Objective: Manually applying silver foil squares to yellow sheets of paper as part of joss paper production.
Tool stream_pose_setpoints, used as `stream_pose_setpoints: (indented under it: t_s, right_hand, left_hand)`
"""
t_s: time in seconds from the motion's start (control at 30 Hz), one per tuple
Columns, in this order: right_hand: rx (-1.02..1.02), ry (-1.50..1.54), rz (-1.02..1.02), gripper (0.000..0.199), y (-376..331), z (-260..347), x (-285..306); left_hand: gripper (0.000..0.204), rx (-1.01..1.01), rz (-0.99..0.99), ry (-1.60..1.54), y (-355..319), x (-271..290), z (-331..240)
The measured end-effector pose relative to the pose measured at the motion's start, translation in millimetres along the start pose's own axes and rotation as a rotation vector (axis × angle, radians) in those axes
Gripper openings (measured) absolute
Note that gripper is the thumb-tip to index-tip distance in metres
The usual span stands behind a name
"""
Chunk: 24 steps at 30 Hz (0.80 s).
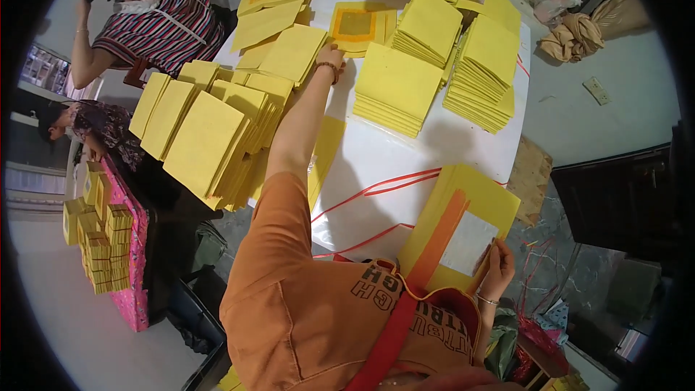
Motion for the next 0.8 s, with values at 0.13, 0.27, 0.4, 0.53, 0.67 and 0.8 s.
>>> stream_pose_setpoints:
  t_s: [0.13,0.27,0.4,0.53,0.67,0.8]
  right_hand:
    - [0.066,0.026,0.029,0.019,0.1,-0.8,0.7]
    - [0.055,0.046,0.009,0.02,1.9,-6.6,0.6]
    - [0.06,0.011,0.04,0.019,5.5,3.5,-3.0]
    - [0.076,0.064,0.05,0.02,7.5,0.6,-3.8]
    - [0.101,0.084,0.049,0.02,6.6,-2.0,-2.7]
    - [0.11,0.073,0.018,0.02,5.9,-6.7,-0.9]
  left_hand:
    - [0.03,-0.25,-0.05,-0.24,-46.0,13.7,10.9]
    - [0.024,-0.692,-0.207,-0.197,-111.8,11.5,21.1]
    - [0.025,-1.319,-0.181,0.567,-199.0,-35.0,12.6]
    - [0.028,-1.28,-0.079,0.881,-171.9,-63.6,36.8]
    - [0.032,-1.165,0.026,1.035,-161.6,-78.9,46.2]
    - [0.044,-1.324,0.045,1.14,-170.3,-76.3,49.8]
Point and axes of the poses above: each hand's wrist, its own y-axis towards the middle knuckle, its own x-axis out of the back of the hand, z = x × y, the point moved 4 cm from there along y, towards the middle knuckle, and after that the axes turned 9 degrees about x, right-handed, at the moved point
